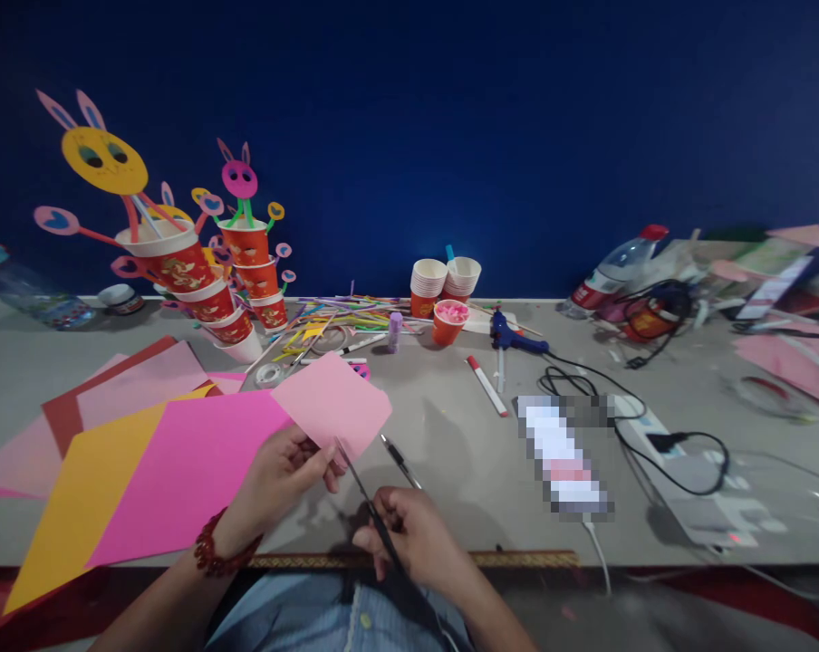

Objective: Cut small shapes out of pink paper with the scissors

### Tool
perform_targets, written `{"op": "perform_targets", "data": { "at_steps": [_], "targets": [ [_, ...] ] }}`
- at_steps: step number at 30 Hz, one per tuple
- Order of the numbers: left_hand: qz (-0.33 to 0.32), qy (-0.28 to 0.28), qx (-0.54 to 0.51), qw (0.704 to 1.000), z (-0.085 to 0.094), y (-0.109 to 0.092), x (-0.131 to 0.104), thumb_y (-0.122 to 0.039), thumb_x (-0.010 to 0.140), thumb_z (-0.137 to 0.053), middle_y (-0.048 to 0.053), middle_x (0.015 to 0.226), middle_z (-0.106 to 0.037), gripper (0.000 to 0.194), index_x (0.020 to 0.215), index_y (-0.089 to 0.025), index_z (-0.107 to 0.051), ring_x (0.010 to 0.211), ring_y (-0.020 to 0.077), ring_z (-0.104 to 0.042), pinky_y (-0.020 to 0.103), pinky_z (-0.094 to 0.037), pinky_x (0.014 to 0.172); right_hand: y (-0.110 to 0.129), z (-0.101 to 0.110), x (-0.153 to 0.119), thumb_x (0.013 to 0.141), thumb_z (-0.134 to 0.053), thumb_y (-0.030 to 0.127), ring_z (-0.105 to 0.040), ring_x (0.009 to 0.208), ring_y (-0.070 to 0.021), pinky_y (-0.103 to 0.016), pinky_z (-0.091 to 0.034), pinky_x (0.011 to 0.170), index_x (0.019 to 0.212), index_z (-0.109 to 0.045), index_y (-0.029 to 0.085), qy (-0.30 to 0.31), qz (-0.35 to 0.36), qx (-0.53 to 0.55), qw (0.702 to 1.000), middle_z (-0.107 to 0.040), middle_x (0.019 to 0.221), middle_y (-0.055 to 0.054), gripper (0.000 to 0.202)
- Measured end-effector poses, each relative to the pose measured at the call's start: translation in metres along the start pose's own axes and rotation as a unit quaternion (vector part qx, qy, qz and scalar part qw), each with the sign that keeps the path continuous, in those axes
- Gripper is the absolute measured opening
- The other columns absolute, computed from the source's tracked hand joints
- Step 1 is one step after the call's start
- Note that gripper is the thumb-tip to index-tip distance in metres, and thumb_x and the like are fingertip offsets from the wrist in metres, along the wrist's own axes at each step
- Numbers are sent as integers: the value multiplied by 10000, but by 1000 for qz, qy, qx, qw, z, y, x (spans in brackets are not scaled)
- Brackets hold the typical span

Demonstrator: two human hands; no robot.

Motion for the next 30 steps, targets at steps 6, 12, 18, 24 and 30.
{"op": "perform_targets", "data": {
  "at_steps": [6,12,18,24,30],
  "targets": [
    [-5,5,3,1000,2,0,-1,-321,899,-606,25,727,-690,189,830,-147,-629,536,111,-658,201,-519,541,-1,0,1,743,-701,565,-531,422,-101,-192,-293,419,656,-398,227,9,6,-6,1000,-526,471,63,462],
    [-3,4,12,1000,3,0,-2,-318,905,-604,21,733,-696,183,834,-152,-631,536,109,-657,198,-515,541,0,0,1,732,-701,617,-520,422,-94,-192,-289,422,652,-407,222,12,13,-9,1000,-529,478,57,499],
    [0,9,23,1000,4,1,-1,-311,911,-592,18,739,-699,178,838,-153,-631,547,108,-662,198,-515,555,2,0,1,745,-697,590,-514,418,-95,-191,-294,426,657,-422,218,18,6,-16,1000,-540,467,54,471],
    [0,20,26,999,6,1,0,-310,916,-586,16,749,-699,175,838,-158,-627,550,109,-664,204,-516,559,0,3,2,740,-688,605,-515,405,-98,-195,-286,414,647,-402,226,20,21,-17,999,-536,457,58,483],
    [-1,31,34,999,8,-1,0,-313,913,-587,16,743,-710,175,839,-161,-633,545,111,-669,206,-518,562,-1,4,3,730,-727,559,-527,409,-93,-183,-282,406,640,-394,224,20,12,-6,1000,-510,456,78,482]
  ]
}}
Point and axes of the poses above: each hand's wrist, its own x-axis towards the middle knuckle, its own z-axis out of the back of the hand, y = z × x, the point moved 1 cm from there along x, towards the middle knuckle
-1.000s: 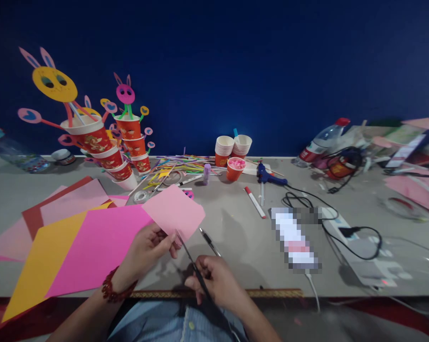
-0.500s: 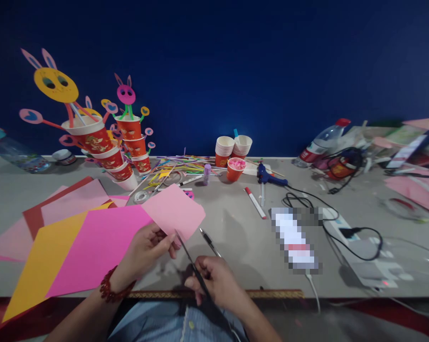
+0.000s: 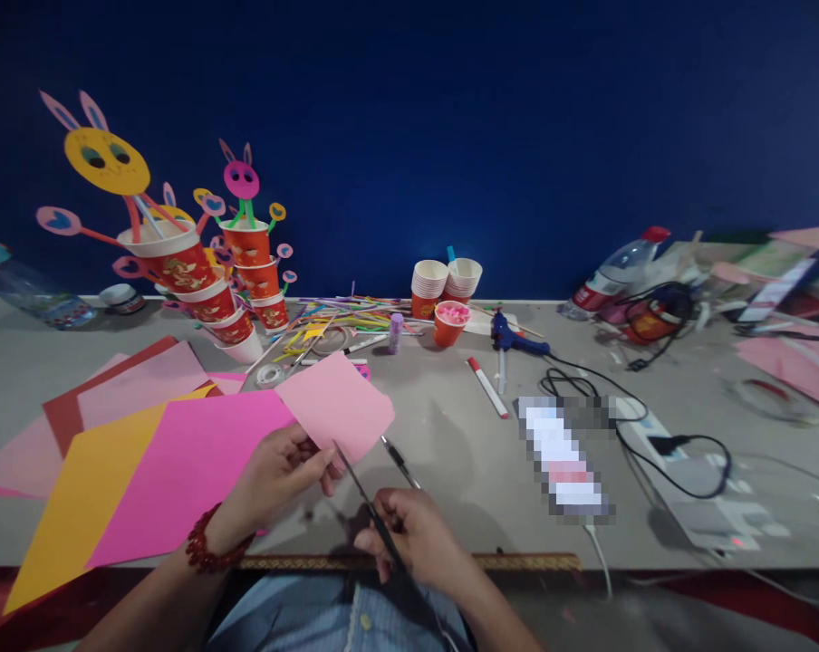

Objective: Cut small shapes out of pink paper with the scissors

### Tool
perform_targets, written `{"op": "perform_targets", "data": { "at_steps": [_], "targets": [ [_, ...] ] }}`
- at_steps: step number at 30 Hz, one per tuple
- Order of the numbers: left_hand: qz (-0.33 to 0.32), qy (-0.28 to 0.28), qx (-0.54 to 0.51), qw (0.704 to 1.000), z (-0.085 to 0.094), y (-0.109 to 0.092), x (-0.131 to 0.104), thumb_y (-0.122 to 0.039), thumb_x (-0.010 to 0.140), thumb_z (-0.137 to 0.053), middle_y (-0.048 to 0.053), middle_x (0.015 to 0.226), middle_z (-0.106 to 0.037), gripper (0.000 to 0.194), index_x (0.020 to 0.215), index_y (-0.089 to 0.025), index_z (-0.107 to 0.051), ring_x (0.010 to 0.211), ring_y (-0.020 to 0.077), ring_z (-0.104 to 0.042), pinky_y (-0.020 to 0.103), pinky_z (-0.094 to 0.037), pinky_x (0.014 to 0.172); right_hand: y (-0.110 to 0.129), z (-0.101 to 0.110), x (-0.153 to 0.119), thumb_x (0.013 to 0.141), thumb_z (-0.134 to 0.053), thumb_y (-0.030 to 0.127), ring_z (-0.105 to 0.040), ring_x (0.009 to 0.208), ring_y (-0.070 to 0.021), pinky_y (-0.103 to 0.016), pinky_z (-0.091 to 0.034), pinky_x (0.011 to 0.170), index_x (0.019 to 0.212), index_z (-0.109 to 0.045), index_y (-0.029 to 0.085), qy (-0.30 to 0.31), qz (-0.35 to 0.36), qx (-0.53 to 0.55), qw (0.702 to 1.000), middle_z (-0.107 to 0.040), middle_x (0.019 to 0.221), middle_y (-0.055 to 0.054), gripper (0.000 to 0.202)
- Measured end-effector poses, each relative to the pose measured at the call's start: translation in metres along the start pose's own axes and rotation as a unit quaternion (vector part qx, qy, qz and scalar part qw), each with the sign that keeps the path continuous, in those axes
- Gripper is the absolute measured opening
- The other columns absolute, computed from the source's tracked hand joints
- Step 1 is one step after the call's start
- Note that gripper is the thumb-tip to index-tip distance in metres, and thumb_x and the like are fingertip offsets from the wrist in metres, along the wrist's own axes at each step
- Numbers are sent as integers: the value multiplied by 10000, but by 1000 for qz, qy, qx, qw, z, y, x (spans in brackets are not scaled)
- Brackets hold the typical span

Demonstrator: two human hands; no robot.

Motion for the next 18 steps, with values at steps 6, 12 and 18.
{"op": "perform_targets", "data": {
  "at_steps": [6,12,18],
  "targets": [
    [8,-2,5,1000,2,-3,0,-327,902,-596,31,731,-719,194,827,-156,-644,537,132,-676,228,-530,557,1,-1,0,716,-755,567,-491,385,-83,-186,-255,397,630,-365,230,-4,0,2,1000,-467,442,94,523],
    [8,7,0,1000,3,-5,0,-323,883,-612,32,710,-718,181,838,-153,-657,528,134,-671,231,-531,548,7,3,-3,666,-767,631,-488,500,-104,-208,-284,467,655,-444,205,-10,20,-53,998,-526,542,54,535],
    [8,-15,-14,1000,3,-10,1,-277,842,-643,14,650,-695,139,785,-151,-650,493,120,-653,203,-507,515,15,4,-8,645,-771,673,-528,633,-147,-238,-373,563,794,-559,169,55,59,-33,996,-604,714,-10,567]
  ]
}}
Point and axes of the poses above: each hand's wrist, its own x-axis towards the middle knuckle, its own z-axis out of the back of the hand, y = z × x, the point moved 1 cm from there along x, towards the middle knuckle
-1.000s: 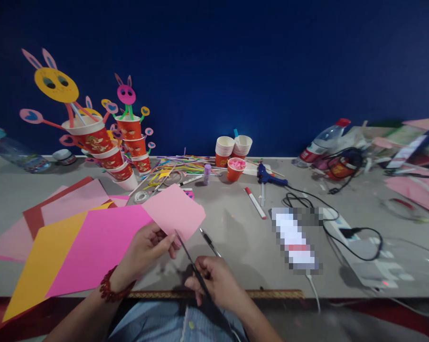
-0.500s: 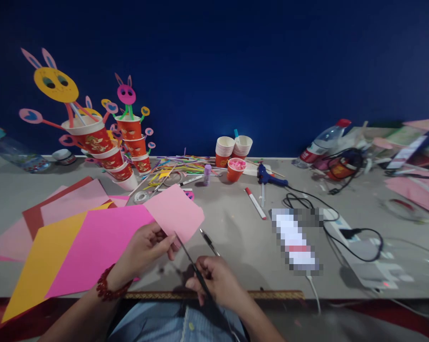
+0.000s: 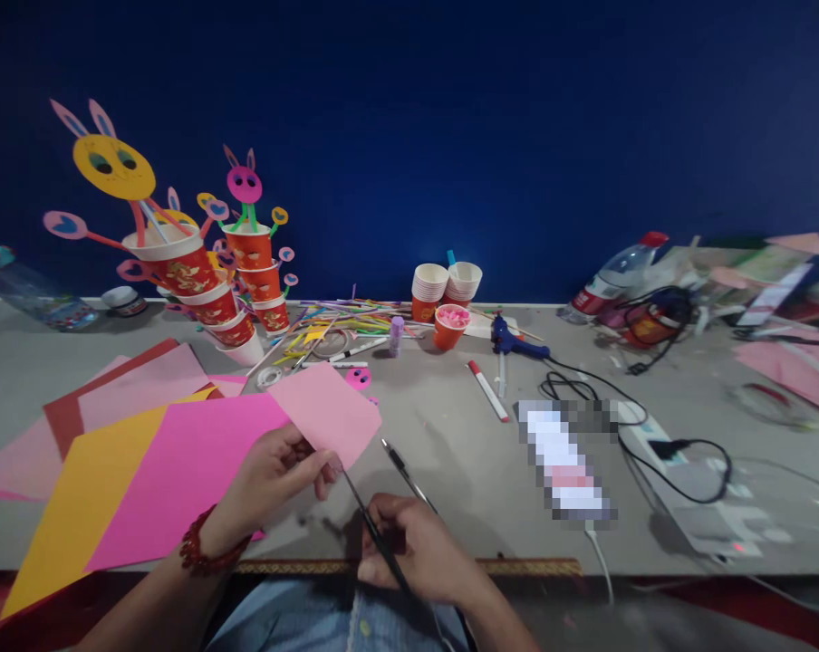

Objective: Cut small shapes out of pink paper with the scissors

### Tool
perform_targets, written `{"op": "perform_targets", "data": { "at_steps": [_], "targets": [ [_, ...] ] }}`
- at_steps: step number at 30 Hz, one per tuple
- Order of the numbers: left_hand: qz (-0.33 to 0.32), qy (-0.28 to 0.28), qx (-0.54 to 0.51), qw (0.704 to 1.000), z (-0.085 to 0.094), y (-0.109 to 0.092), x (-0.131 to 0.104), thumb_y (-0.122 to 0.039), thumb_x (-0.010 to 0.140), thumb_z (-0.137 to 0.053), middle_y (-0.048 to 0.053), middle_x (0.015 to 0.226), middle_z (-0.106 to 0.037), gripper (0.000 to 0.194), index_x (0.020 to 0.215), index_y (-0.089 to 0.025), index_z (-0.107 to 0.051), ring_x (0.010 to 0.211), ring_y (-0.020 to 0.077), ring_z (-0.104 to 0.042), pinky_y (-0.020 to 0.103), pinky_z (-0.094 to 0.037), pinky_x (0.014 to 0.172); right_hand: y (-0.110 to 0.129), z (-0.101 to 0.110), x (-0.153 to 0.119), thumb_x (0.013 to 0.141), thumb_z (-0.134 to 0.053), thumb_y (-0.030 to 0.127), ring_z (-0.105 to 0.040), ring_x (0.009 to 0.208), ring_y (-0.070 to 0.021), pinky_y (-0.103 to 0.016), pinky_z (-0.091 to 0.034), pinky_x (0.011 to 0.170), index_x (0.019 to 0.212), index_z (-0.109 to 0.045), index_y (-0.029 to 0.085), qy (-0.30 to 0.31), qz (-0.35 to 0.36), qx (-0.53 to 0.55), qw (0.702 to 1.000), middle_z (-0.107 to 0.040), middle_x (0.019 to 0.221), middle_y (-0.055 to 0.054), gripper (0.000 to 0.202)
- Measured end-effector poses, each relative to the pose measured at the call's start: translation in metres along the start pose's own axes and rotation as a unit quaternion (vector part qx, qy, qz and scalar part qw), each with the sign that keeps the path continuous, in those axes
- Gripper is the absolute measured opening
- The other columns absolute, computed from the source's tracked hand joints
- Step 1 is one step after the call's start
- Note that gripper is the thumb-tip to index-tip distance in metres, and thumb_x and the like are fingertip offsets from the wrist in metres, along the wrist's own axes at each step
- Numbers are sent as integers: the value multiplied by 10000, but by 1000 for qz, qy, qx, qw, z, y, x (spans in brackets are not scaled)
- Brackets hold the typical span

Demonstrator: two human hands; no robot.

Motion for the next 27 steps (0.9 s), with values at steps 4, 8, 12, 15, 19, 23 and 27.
{"op": "perform_targets", "data": {
  "at_steps": [4,8,12,15,19,23,27],
  "targets": [
    [-10,-6,-15,1000,3,-1,1,-266,855,-621,9,655,-692,138,782,-153,-651,495,106,-648,189,-503,520,3,4,-6,646,-783,666,-571,707,-172,-258,-423,617,807,-558,167,24,8,41,999,-636,782,-45,571],
    [-6,-13,-20,1000,4,1,1,-297,871,-609,4,652,-683,167,807,-152,-660,472,95,-625,181,-491,498,2,7,-8,732,-773,575,-577,629,-129,-237,-453,557,924,-555,187,-62,48,102,992,-642,846,-30,484],
    [12,-13,-10,1000,-5,-1,1,-321,837,-640,13,618,-671,187,796,-140,-658,443,97,-595,179,-458,457,7,-4,8,696,-832,482,-518,461,-70,-199,-437,419,947,-514,211,-222,88,192,952,-645,841,0,488],
    [16,-10,-6,1000,-12,-2,1,-327,818,-651,21,601,-670,197,759,-139,-636,436,106,-592,187,-456,456,16,-17,25,693,-839,451,-511,435,-75,-193,-454,394,927,-515,214,-302,120,231,917,-620,728,36,465],
    [12,10,-5,1000,-14,-3,1,-343,813,-651,21,581,-654,216,724,-148,-626,430,113,-578,197,-451,446,23,-30,37,654,-878,369,-508,434,-74,-186,-456,416,895,-520,204,-333,114,246,903,-603,644,57,462],
    [20,12,-14,1000,-13,-1,0,-364,800,-676,10,574,-627,229,724,-153,-629,422,114,-556,204,-451,427,20,-34,39,632,-886,367,-481,417,-72,-190,-425,385,869,-513,206,-364,106,242,893,-601,638,57,471],
    [9,8,-31,999,-15,4,-1,-385,851,-650,-1,610,-599,239,814,-150,-633,450,100,-526,192,-427,426,20,-37,41,651,-868,406,-477,412,-85,-197,-404,372,863,-498,214,-399,116,233,879,-563,587,71,468]
  ]
}}
Point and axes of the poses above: each hand's wrist, its own x-axis towards the middle knuckle, its own z-axis out of the back of the hand, y = z × x, the point moved 1 cm from there along x, towards the middle knuckle
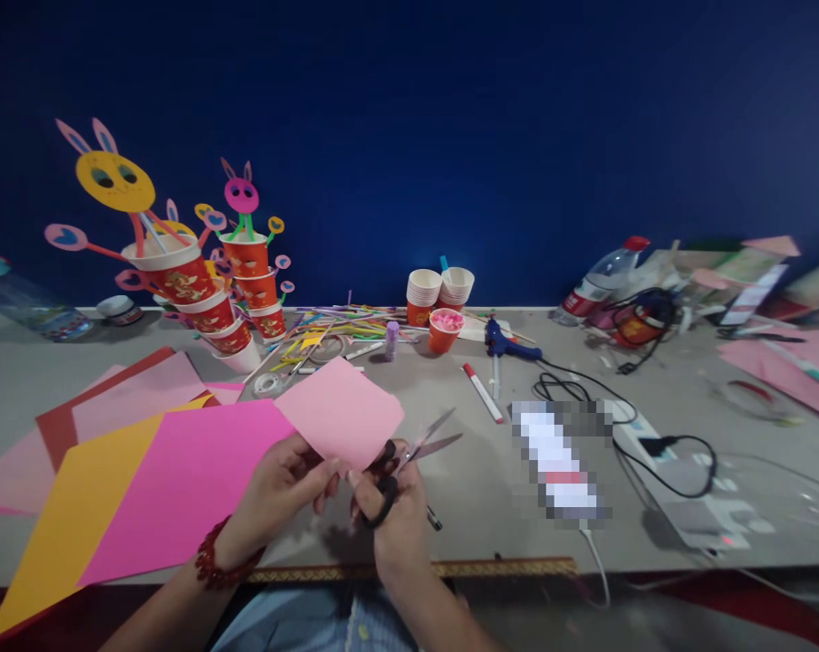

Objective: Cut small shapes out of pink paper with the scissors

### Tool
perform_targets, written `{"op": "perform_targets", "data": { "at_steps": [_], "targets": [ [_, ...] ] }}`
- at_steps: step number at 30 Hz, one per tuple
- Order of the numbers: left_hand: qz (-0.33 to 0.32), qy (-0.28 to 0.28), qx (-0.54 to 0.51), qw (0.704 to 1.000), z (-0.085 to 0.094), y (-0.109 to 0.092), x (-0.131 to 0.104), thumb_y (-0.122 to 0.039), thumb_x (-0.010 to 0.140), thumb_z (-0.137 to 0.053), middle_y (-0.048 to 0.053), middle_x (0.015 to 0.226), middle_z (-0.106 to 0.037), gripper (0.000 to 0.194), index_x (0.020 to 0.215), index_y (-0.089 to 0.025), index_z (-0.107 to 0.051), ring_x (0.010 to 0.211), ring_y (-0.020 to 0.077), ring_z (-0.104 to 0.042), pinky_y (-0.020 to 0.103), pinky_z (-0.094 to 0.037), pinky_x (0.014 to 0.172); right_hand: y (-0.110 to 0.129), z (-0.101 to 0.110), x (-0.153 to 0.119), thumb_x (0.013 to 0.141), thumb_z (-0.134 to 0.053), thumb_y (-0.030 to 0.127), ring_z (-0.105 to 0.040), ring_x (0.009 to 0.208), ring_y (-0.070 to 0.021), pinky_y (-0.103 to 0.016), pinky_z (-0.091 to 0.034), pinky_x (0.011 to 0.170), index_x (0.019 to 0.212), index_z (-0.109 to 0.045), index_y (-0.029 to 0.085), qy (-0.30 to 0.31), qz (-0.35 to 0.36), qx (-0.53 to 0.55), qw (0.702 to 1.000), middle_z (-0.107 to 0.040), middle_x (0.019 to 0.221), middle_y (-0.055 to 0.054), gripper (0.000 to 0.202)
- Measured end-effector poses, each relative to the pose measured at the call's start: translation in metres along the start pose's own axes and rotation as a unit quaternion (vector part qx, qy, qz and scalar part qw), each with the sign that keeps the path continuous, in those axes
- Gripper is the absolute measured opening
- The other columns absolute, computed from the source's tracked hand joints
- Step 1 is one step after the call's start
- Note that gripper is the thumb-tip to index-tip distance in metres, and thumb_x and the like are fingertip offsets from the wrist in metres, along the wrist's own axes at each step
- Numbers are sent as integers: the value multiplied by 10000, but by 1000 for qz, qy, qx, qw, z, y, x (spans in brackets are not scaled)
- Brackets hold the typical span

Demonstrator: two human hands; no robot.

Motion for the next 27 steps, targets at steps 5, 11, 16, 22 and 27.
{"op": "perform_targets", "data": {
  "at_steps": [5,11,16,22,27],
  "targets": [
    [-70,-48,-27,996,-11,15,-5,-346,881,-648,23,818,-610,177,925,-176,-628,660,120,-545,204,-462,575,1,-5,0,630,-874,405,-469,436,-86,-201,-392,396,878,-511,214,-39,8,32,999,-554,603,74,479],
    [-68,-134,-13,989,-22,25,-6,-373,890,-638,-8,710,-519,254,744,-183,-554,665,127,-498,217,-431,627,-8,-6,2,689,-839,398,-485,484,-100,-213,-409,446,860,-508,217,-49,22,20,998,-561,629,62,415],
    [-53,-126,-42,990,-16,14,-5,-410,861,-666,7,748,-593,259,760,-186,-585,739,155,-556,238,-453,695,-6,7,4,681,-831,469,-546,580,-137,-241,-462,525,936,-544,221,-15,20,-39,999,-613,712,22,457],
    [-39,-97,-59,993,-2,5,1,-433,822,-698,23,748,-631,281,730,-180,-618,741,162,-584,255,-468,716,18,54,-8,754,-729,571,-559,614,-164,-275,-451,586,810,-615,188,163,8,-221,962,-647,712,-41,403],
    [-40,-89,-87,991,2,9,4,-416,803,-724,3,714,-616,286,712,-180,-588,711,150,-577,247,-462,696,26,64,-20,659,-772,580,-591,550,-153,-246,-406,542,720,-538,183,313,-184,-239,900,-570,630,10,466]
  ]
}}
Point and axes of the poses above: each hand's wrist, its own x-axis towards the middle knuckle, its own z-axis out of the back of the hand, y = z × x, the point moved 1 cm from there along x, towards the middle knuckle
